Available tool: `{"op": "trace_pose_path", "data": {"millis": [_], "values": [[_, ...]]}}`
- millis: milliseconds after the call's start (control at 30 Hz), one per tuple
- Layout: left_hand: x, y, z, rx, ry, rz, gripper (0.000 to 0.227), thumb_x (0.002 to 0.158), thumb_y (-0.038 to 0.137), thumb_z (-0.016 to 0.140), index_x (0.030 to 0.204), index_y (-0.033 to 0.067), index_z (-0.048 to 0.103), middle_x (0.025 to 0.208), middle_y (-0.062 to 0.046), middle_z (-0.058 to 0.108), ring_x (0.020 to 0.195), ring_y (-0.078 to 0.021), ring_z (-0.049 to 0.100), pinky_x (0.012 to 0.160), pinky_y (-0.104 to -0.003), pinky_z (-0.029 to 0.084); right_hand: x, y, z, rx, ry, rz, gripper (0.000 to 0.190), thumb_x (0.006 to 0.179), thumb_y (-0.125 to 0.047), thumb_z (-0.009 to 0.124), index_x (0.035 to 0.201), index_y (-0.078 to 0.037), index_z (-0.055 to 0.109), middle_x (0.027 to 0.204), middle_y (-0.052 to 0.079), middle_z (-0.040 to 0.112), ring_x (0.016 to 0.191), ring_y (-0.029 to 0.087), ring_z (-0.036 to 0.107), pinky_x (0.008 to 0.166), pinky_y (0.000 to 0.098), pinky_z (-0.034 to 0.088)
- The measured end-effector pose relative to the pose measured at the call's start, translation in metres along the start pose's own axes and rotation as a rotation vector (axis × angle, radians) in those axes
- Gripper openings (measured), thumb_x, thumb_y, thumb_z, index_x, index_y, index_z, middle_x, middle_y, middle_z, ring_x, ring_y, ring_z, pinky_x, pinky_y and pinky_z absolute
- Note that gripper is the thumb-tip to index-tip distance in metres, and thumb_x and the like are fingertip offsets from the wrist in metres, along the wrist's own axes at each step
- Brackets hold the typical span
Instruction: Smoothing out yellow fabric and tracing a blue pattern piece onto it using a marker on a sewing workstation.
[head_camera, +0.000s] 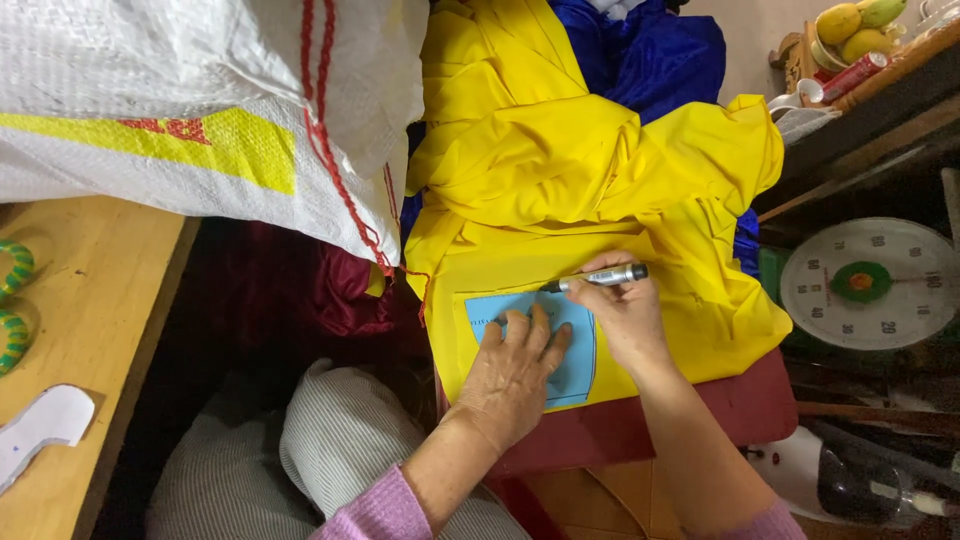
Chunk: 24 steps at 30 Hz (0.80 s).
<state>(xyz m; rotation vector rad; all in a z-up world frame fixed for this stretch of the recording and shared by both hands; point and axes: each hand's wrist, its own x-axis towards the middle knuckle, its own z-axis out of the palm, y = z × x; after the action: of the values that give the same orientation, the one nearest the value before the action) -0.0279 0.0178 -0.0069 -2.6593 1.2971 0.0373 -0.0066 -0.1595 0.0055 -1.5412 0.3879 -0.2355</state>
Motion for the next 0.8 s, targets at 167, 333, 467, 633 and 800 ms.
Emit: {"op": "trace_pose_path", "data": {"millis": [167,333,467,633,800], "values": [[-0.002,-0.013,-0.049,-0.125,-0.164,0.064,0.071,0.092,0.023,0.057,0.16,0.0191,0.036,0.156,-0.022,0.04,0.129,-0.0426,0.042,0.096,-0.051,0.04,0.011,0.033,-0.019,-0.043,0.002,-0.094,0.024,0.083,0.001,0.078,0.101,0.002,0.063,0.079,0.012,0.067,0.076,0.016,0.072,0.079,0.0415,0.067],[0.001,-0.012,-0.05,-0.153,-0.184,0.073,0.068,0.091,0.02,0.056,0.157,0.0195,0.038,0.156,-0.019,0.041,0.129,-0.037,0.039,0.099,-0.047,0.034,0.007,0.024,-0.02,0.015,0.044,-0.108,0.024,0.085,0.002,0.077,0.102,0.003,0.061,0.083,0.014,0.068,0.08,0.019,0.073,0.079,0.0437,0.067],[0.006,-0.009,-0.042,-0.161,-0.159,0.107,0.066,0.09,0.02,0.057,0.154,0.0154,0.041,0.155,-0.02,0.04,0.128,-0.0348,0.04,0.097,-0.044,0.036,0.009,0.027,-0.025,-0.028,0.028,-0.093,0.027,0.083,0.001,0.079,0.104,0.002,0.062,0.085,0.016,0.069,0.079,0.02,0.074,0.08,0.0418,0.067],[0.009,-0.007,-0.04,-0.128,-0.132,0.119,0.064,0.089,0.022,0.06,0.151,0.0135,0.045,0.154,-0.02,0.042,0.124,-0.0334,0.043,0.092,-0.041,0.041,0.011,0.029,-0.031,0.003,0.036,-0.104,0.025,0.085,0.002,0.077,0.104,0.004,0.06,0.086,0.019,0.068,0.081,0.025,0.075,0.08,0.0454,0.067],[0.009,-0.008,-0.051,-0.064,-0.112,0.122,0.062,0.094,0.03,0.059,0.152,0.0181,0.04,0.155,-0.015,0.041,0.123,-0.0305,0.043,0.092,-0.04,0.043,0.011,0.026,-0.034,-0.015,0.051,-0.112,0.027,0.085,0.003,0.078,0.104,0.001,0.06,0.087,0.019,0.066,0.079,0.027,0.075,0.079,0.0451,0.067]]}}
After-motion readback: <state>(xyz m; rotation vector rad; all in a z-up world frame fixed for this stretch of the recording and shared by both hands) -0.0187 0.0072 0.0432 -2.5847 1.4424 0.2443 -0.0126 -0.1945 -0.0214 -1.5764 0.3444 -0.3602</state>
